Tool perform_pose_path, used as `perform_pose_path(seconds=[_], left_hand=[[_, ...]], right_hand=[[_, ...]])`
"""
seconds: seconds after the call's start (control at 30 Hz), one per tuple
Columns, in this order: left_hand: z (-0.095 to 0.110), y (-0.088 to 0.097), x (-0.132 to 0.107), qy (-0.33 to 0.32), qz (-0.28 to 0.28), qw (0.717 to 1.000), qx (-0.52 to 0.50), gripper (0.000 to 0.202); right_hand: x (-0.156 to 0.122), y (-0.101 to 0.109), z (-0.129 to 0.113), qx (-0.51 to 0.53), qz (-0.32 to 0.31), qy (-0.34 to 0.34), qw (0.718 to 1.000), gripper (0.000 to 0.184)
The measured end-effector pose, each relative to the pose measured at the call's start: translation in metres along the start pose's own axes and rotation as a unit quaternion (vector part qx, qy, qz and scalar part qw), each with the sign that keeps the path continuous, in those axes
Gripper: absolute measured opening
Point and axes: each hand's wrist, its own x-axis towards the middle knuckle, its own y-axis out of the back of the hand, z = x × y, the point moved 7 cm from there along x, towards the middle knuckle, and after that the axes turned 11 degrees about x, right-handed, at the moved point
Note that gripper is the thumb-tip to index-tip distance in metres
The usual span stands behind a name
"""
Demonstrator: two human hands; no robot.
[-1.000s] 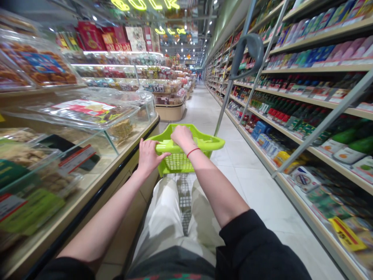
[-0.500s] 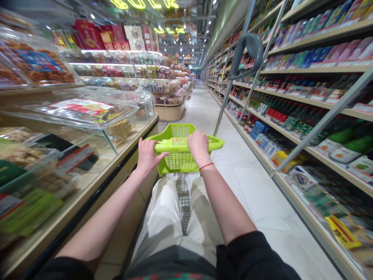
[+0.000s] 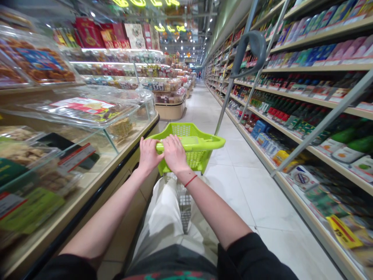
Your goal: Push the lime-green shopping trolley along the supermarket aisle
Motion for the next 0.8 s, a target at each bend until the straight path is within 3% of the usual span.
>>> perform_pose_path(seconds=[0.2, 0.3, 0.4, 0.53, 0.6, 0.8], left_hand=[[-0.003, -0.002, 0.001, 0.0, -0.001, 1.0, -0.002, 0.039], [-0.003, -0.002, 0.001, -0.001, 0.001, 1.0, -0.006, 0.039], [-0.002, -0.001, 0.001, -0.001, 0.003, 1.0, -0.009, 0.038], [-0.001, 0.0, 0.001, 0.003, 0.004, 1.0, -0.013, 0.036], [-0.001, 0.0, 0.0, 0.003, 0.007, 1.0, -0.011, 0.034], [-0.001, -0.002, 0.002, 0.0, 0.004, 1.0, -0.022, 0.038]], right_hand=[[-0.034, 0.047, 0.074, -0.007, 0.112, -0.048, 0.992, 0.048], [-0.047, 0.057, 0.09, 0.0, 0.182, -0.063, 0.981, 0.05], [-0.047, 0.041, 0.072, 0.015, 0.18, -0.036, 0.983, 0.051], [-0.032, 0.001, 0.027, 0.027, 0.089, 0.036, 0.995, 0.043], [-0.026, -0.009, 0.017, 0.014, 0.062, 0.061, 0.996, 0.04], [-0.041, 0.014, 0.038, -0.009, 0.008, 0.126, 0.992, 0.05]])
